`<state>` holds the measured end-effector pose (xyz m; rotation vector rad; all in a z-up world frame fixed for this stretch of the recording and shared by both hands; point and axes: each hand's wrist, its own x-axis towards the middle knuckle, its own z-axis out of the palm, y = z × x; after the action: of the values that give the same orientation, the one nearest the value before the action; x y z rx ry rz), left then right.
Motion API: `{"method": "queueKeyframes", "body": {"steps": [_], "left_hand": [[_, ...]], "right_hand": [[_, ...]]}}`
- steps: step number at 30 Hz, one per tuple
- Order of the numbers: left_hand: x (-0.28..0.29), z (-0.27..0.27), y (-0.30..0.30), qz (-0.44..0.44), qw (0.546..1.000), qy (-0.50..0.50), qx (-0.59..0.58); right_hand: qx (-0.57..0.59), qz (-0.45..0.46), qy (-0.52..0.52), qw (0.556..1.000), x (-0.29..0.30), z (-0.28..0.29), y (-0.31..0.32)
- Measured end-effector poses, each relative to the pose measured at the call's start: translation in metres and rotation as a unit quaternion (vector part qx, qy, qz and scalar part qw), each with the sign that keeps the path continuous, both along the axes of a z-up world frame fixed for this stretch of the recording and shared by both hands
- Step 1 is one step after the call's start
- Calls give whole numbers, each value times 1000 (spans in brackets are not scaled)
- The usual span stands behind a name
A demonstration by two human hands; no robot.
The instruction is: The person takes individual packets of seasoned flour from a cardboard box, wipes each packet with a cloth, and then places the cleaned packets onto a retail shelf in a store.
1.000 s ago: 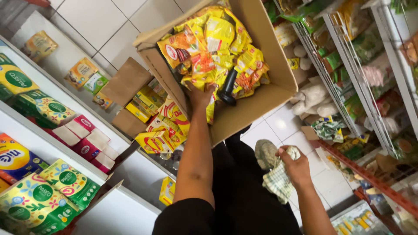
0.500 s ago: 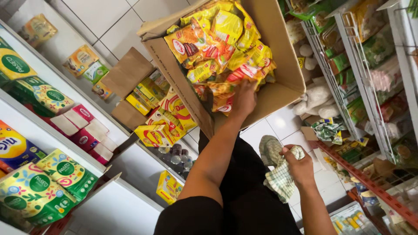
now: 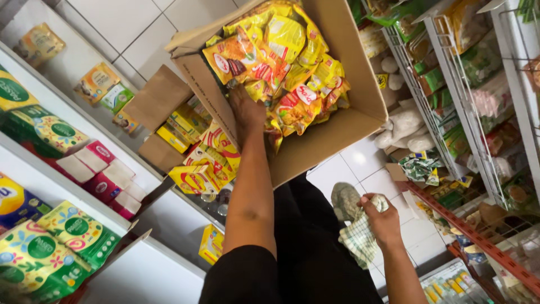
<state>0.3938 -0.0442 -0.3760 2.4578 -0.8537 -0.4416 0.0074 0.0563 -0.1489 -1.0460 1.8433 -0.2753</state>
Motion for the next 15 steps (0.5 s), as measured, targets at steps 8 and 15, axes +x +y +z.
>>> {"method": "queueKeyframes", "body": {"steps": [8,15], "left_hand": [[3,-82,-20,-81,977,58,189],[-73,-2,28,-85,986,143,18]], "right_hand": [[20,-6,30,999,-10,-9,5],[25,-27,-14,999,-2,-12,2]]}}
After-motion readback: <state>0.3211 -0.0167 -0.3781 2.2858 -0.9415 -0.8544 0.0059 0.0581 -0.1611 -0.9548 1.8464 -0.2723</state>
